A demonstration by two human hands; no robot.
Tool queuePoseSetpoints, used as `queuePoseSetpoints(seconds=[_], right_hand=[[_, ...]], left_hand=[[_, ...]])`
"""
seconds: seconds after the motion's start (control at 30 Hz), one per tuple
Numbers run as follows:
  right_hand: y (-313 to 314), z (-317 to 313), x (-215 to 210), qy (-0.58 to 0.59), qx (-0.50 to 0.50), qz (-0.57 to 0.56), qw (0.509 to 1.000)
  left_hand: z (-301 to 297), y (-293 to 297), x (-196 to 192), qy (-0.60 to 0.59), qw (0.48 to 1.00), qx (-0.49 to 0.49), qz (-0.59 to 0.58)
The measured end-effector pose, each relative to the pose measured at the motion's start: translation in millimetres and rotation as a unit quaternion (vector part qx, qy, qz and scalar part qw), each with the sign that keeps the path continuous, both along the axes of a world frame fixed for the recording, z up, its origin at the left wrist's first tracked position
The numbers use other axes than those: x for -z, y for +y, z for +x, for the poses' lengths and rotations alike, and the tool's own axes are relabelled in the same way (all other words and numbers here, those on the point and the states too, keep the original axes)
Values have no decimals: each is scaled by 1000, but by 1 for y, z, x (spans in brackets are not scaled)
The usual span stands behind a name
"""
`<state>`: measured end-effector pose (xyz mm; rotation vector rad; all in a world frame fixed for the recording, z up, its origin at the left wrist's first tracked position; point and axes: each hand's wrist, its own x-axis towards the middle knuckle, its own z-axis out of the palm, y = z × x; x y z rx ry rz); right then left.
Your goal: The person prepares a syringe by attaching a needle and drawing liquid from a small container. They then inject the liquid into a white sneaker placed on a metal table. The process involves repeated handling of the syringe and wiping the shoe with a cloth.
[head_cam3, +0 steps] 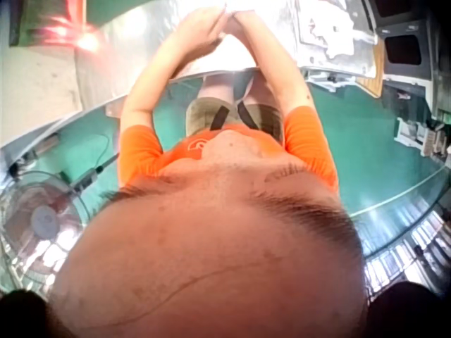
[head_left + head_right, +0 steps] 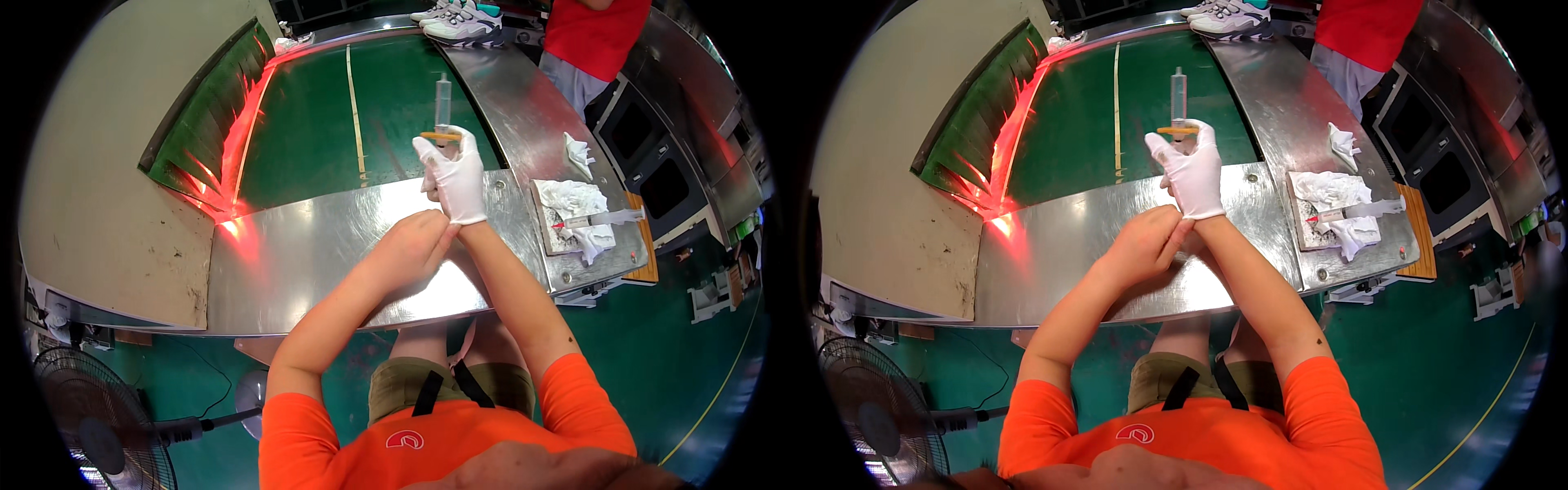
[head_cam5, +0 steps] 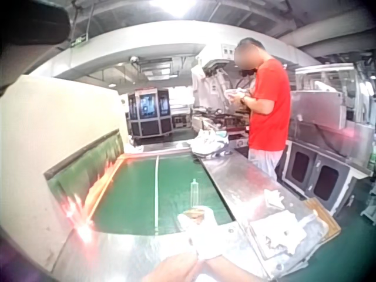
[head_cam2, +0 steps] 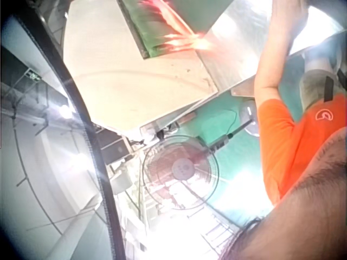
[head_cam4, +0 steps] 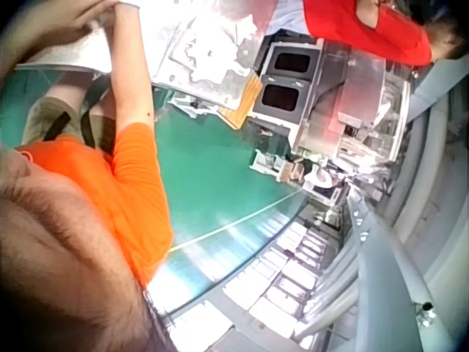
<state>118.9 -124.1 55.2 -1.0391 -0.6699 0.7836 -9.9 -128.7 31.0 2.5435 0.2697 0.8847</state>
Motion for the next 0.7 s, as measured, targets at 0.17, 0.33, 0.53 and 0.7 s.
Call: queuePoseSetpoints(seconds=[0.17,0.33,0.53,0.7], right_hand=[[-6,-1,-6,-24,-105,-50,993],[-9,3,-7,4,-176,-103,979],[-9,18,-14,-24,-141,-35,989],[-21,8,-23,-38,-278,-56,958]], left_hand=[[1,-11,8,-40,998,48,32],[1,-13,2,6,989,74,-128],[-17,28,-11,-228,833,47,-503],[-47,73,-34,-459,635,-27,-621]])
